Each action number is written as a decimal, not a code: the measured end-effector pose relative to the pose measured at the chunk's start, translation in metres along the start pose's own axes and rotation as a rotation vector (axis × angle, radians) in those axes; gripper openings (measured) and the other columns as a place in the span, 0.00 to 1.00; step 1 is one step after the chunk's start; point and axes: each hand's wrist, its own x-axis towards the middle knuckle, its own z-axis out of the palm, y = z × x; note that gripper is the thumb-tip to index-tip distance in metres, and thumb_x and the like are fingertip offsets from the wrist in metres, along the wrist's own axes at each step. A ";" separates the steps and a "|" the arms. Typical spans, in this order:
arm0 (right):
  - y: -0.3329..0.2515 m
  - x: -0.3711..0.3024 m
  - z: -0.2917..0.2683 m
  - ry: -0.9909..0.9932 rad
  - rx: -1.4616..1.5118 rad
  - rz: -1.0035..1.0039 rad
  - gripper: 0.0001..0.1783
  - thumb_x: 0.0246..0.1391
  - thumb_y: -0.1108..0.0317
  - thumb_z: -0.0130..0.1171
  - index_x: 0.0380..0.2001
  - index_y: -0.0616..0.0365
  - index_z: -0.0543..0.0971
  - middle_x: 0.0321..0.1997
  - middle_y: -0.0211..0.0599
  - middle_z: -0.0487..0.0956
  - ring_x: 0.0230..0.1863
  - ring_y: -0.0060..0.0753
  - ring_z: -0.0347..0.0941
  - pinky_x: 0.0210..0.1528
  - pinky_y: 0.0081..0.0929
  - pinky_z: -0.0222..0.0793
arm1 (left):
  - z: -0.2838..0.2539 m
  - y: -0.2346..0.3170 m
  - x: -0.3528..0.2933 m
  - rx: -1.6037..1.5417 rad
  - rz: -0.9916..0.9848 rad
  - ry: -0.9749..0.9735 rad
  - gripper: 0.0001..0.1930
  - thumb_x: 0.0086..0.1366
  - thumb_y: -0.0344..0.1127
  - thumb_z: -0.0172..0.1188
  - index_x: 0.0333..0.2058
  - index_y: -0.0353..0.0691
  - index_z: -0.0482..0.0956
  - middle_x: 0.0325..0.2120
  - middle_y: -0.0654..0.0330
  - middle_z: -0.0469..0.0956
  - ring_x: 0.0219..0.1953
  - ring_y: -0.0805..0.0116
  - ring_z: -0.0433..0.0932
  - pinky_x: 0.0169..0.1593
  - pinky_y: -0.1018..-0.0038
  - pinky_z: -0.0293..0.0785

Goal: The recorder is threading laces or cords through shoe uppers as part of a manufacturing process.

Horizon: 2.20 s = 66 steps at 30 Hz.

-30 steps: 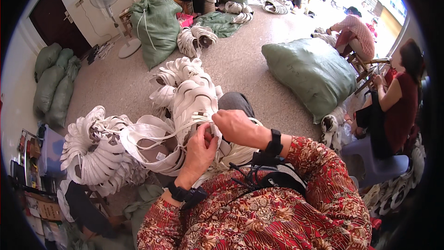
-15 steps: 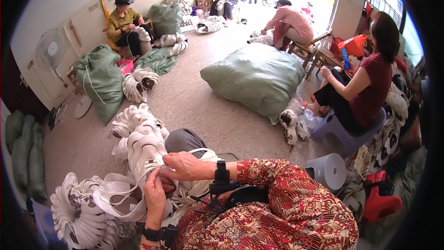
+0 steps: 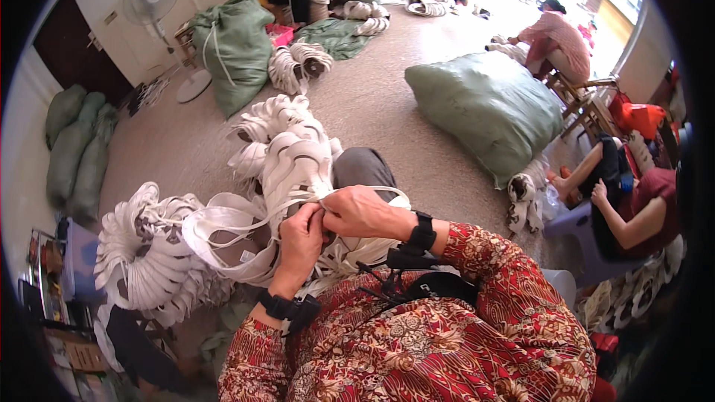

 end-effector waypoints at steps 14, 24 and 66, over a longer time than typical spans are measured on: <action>0.012 0.005 0.003 0.296 0.157 -0.053 0.11 0.54 0.68 0.60 0.38 0.61 0.73 0.38 0.45 0.75 0.42 0.51 0.73 0.45 0.41 0.70 | -0.126 0.032 -0.059 -0.084 -0.173 0.017 0.06 0.67 0.27 0.59 0.41 0.34 0.82 0.30 0.64 0.78 0.31 0.80 0.77 0.37 0.82 0.74; 0.012 0.004 0.007 0.255 0.150 -0.235 0.06 0.50 0.74 0.59 0.33 0.58 0.75 0.36 0.41 0.74 0.41 0.50 0.72 0.46 0.41 0.68 | -0.057 0.033 0.002 0.603 0.460 0.164 0.15 0.55 0.26 0.65 0.43 0.38 0.79 0.41 0.55 0.75 0.46 0.53 0.74 0.51 0.60 0.70; 0.010 -0.013 0.004 0.041 0.431 0.069 0.06 0.55 0.72 0.61 0.32 0.63 0.75 0.24 0.38 0.77 0.25 0.35 0.75 0.29 0.32 0.69 | -0.034 0.019 -0.010 0.852 0.575 0.151 0.09 0.56 0.33 0.66 0.35 0.41 0.79 0.39 0.59 0.73 0.47 0.58 0.72 0.67 0.43 0.55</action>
